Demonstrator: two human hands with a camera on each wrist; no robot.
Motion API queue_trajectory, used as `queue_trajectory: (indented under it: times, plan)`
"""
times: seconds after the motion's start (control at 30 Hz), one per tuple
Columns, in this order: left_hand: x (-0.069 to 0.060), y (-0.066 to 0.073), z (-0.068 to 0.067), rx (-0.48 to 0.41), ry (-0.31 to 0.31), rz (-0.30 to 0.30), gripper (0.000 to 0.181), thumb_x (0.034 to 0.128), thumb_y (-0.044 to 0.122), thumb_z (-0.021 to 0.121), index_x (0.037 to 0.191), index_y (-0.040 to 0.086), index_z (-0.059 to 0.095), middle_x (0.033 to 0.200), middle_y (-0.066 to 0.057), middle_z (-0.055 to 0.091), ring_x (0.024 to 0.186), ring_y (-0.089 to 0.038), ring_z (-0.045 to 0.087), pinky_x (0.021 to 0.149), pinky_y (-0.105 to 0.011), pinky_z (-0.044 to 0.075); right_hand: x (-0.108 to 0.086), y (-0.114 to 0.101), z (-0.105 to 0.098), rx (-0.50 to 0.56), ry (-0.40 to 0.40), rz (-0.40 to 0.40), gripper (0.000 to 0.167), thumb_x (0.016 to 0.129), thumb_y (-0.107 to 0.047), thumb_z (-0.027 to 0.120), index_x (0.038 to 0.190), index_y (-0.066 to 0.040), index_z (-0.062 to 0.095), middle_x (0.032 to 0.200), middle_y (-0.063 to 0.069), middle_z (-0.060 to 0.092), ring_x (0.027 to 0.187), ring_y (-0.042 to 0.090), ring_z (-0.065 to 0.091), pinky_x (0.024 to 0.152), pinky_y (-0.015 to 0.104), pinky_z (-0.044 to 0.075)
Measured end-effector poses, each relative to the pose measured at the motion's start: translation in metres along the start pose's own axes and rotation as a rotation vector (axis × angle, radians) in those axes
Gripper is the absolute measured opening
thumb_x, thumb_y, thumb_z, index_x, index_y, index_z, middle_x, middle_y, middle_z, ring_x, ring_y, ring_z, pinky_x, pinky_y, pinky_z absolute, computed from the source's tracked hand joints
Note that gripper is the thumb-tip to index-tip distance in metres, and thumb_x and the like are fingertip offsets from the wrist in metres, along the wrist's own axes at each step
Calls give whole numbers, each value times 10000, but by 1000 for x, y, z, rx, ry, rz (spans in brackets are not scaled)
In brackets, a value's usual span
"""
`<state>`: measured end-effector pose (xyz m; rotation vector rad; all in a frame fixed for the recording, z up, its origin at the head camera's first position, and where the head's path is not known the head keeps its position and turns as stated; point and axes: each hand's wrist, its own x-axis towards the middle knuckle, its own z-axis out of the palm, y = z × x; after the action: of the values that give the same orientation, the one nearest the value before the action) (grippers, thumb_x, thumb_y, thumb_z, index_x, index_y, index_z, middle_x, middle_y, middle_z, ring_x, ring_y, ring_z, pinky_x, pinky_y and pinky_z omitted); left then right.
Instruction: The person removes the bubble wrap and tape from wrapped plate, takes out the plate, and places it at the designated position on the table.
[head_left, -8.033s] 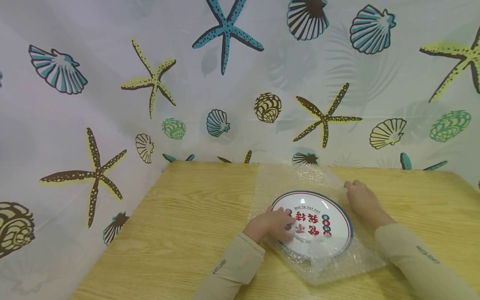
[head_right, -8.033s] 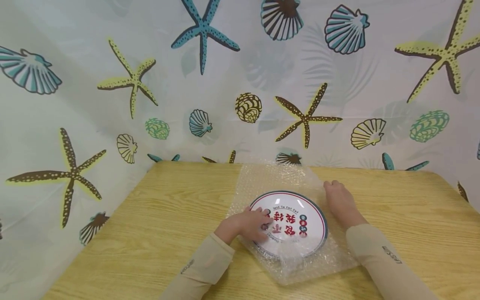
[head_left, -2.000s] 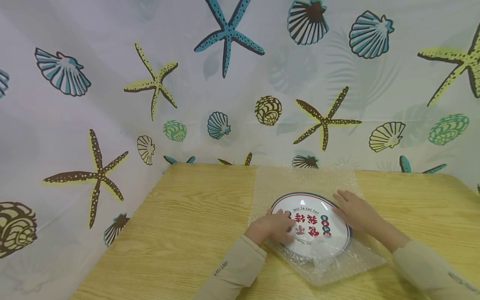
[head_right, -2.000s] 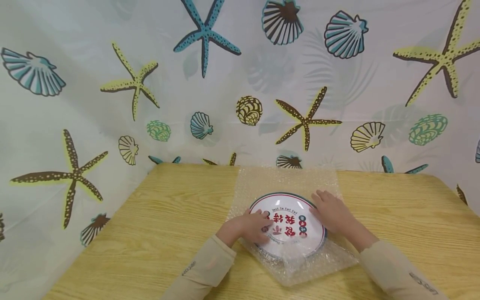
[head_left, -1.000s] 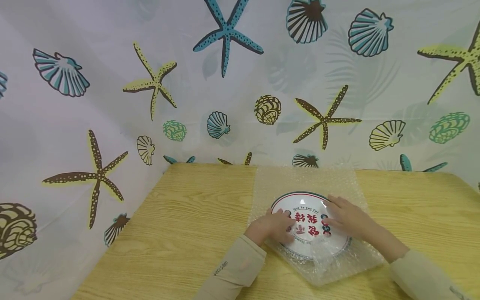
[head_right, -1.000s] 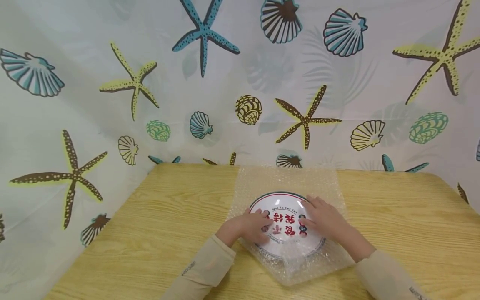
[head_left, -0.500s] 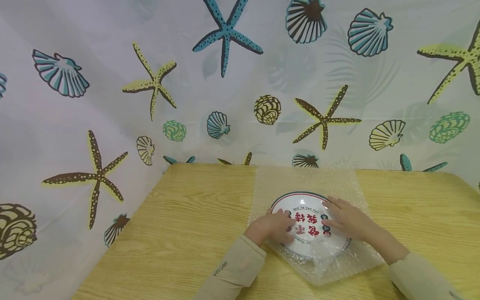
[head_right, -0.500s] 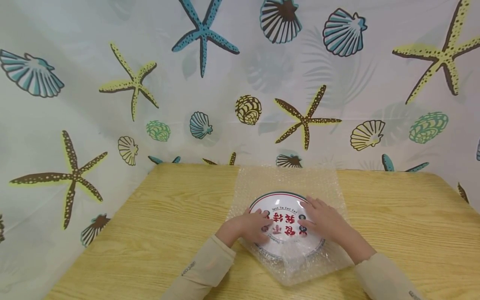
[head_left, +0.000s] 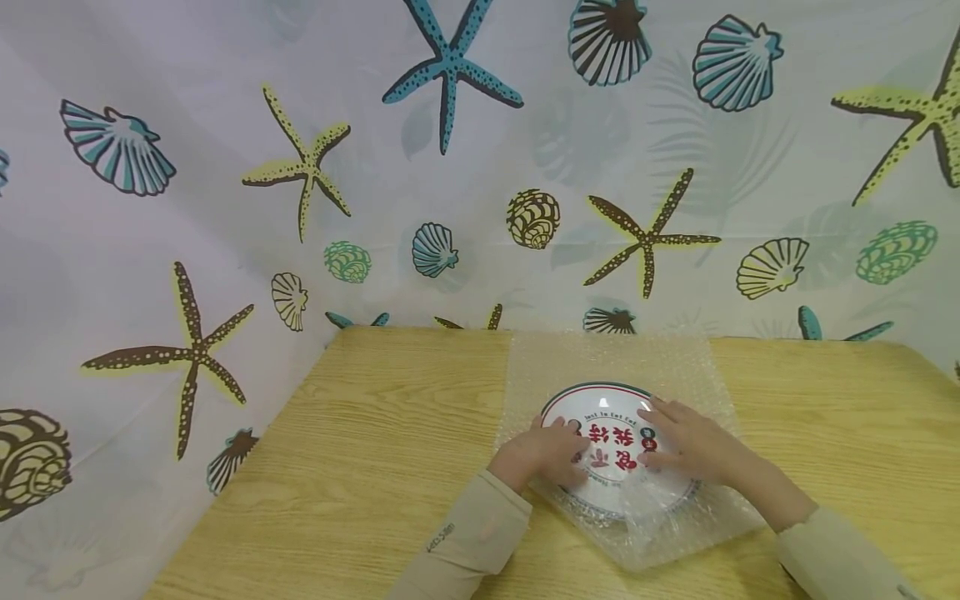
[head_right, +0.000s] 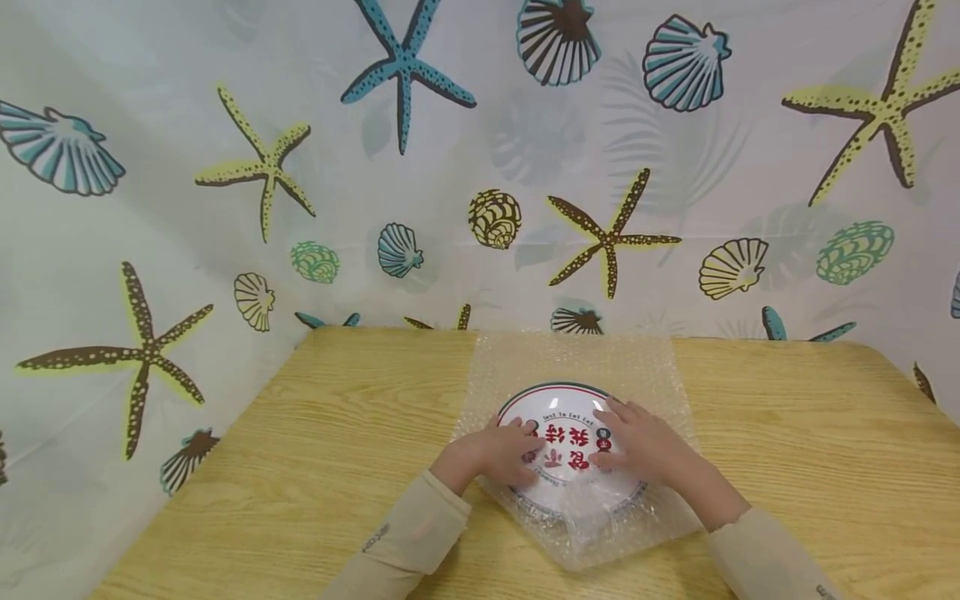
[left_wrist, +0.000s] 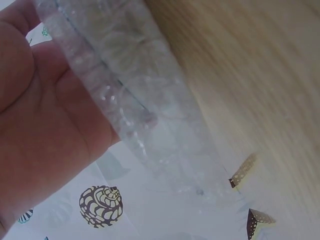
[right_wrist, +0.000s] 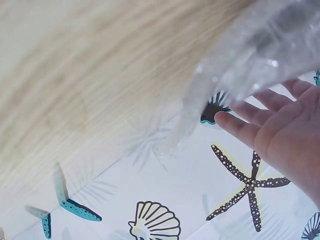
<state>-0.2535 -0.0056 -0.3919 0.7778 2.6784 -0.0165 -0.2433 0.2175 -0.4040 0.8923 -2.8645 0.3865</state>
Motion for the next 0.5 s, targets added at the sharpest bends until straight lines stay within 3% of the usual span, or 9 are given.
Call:
queue_trajectory:
  times: [0.23, 0.5]
  plan:
    - [0, 0, 0, 3, 5, 3, 487, 850, 361, 559, 1315, 259, 455, 1422, 25, 297, 1320, -167, 185, 1057, -392, 125, 0, 2, 4, -36, -8, -10, 685, 795, -473, 597, 1245, 28, 471, 1309, 270, 372, 1151, 477, 341, 866, 598, 326]
    - [-1, 1, 0, -1, 6, 3, 490, 850, 358, 556, 1318, 254, 453, 1427, 16, 289, 1321, -172, 180, 1059, -389, 115, -1, -1, 7, 10, -43, 29, 693, 797, -472, 593, 1257, 27, 455, 1325, 314, 310, 1167, 560, 241, 850, 679, 256]
